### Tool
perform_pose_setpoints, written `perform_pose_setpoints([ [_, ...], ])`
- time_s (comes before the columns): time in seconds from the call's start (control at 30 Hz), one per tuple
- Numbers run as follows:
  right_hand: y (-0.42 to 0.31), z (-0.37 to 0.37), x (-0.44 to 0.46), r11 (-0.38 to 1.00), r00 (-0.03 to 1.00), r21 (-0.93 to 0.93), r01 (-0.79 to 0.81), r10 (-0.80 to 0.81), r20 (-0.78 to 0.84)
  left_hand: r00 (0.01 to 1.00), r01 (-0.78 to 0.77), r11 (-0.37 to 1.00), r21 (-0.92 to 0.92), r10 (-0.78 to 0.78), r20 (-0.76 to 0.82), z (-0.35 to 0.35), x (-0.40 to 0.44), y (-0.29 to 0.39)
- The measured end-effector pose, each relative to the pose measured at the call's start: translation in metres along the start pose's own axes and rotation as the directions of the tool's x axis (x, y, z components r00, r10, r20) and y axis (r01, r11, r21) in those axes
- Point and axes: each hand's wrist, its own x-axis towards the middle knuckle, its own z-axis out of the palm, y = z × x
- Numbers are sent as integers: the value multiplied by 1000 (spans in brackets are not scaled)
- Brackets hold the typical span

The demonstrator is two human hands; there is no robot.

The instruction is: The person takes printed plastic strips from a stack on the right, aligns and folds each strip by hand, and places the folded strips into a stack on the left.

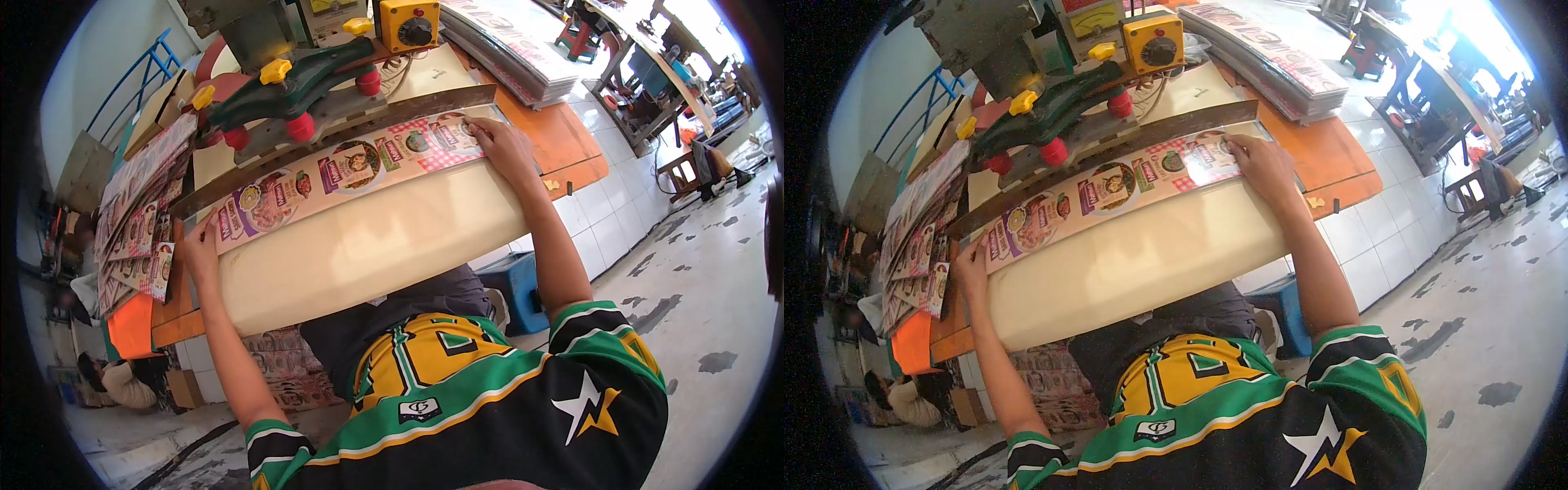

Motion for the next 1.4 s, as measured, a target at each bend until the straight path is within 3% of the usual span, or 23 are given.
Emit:
perform_pose_setpoints([
  [0.07,2,2,0,1000,1000,-5,8,-9,-11,1000,-18,1000,-23,18,-5,-1,0,4],
  [0.13,3,4,1,1000,1000,18,-1,1,-18,994,106,994,24,-106,32,-3,0,8],
  [0.97,0,4,2,999,1000,31,-12,13,-27,997,71,997,-7,-71,11,-2,-1,11],
  [1.07,-2,3,1,999,999,17,-38,38,-7,998,56,996,65,-57,16,-6,-3,16],
  [1.23,-3,-1,-3,996,1000,88,3,-1,-23,996,86,990,-111,-89,-24,-7,-20,14],
  [1.4,-7,-16,-13,988,998,154,10,-19,55,993,115,990,-86,-115,1,-14,-36,18],
])
